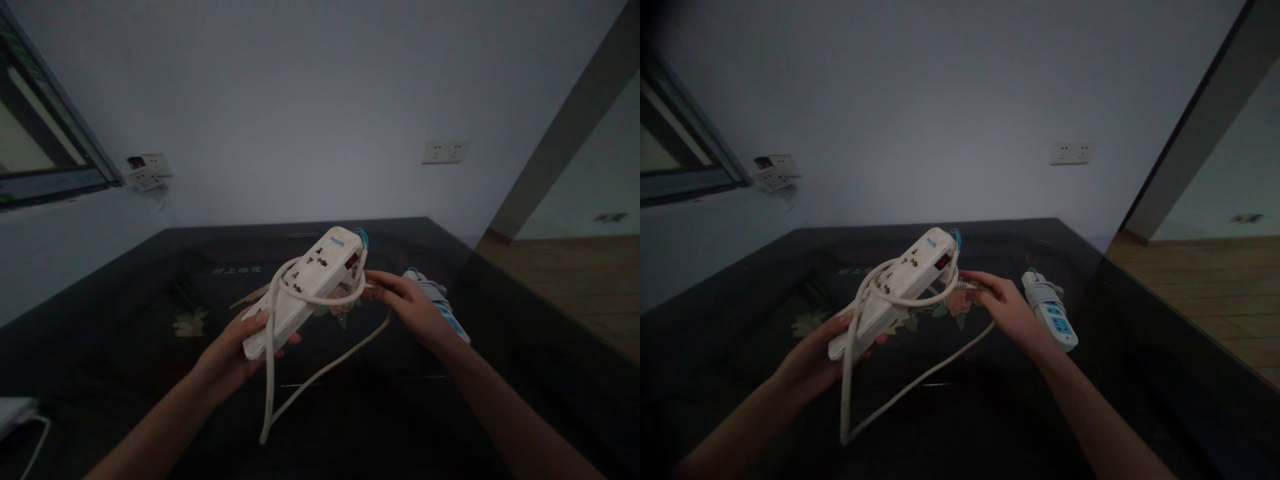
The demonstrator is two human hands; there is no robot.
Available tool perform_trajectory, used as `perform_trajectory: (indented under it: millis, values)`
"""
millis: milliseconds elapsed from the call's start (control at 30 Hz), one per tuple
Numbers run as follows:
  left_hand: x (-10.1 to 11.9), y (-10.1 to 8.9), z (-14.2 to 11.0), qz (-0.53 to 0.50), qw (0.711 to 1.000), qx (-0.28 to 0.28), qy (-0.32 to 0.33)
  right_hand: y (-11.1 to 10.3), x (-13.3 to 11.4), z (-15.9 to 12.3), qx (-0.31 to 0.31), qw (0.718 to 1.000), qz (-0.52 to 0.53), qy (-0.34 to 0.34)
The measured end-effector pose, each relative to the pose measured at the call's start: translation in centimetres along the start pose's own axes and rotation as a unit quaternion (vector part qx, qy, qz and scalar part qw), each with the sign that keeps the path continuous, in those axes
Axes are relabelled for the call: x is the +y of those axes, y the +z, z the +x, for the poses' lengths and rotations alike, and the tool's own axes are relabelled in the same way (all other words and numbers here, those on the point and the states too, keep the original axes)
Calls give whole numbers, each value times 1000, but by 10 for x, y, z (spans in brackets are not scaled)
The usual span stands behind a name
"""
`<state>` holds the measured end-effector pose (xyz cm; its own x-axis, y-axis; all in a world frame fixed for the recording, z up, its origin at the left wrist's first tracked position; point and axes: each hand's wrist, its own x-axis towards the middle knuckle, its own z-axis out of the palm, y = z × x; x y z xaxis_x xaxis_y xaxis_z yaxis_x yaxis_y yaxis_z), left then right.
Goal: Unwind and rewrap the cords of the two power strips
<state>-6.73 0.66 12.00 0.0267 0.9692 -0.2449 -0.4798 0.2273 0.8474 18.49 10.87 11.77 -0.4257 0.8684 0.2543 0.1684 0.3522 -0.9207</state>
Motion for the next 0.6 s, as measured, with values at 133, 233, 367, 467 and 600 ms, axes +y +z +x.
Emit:
perform_trajectory:
  millis: [133,233,367,467,600]
  values:
    - [-2,1,-1,0,1000,6,-7,10,-9,-7,-53,990,-87,-101]
    - [-5,2,-1,-12,999,39,-12,19,-10,-13,-46,992,-27,-117]
    - [-11,5,3,-28,997,72,-21,31,-2,-17,22,994,42,-99]
    - [-13,6,5,-41,996,74,-28,34,4,-18,49,988,28,-143]
    - [-12,3,6,-38,998,48,-20,28,5,-18,28,982,-10,-184]
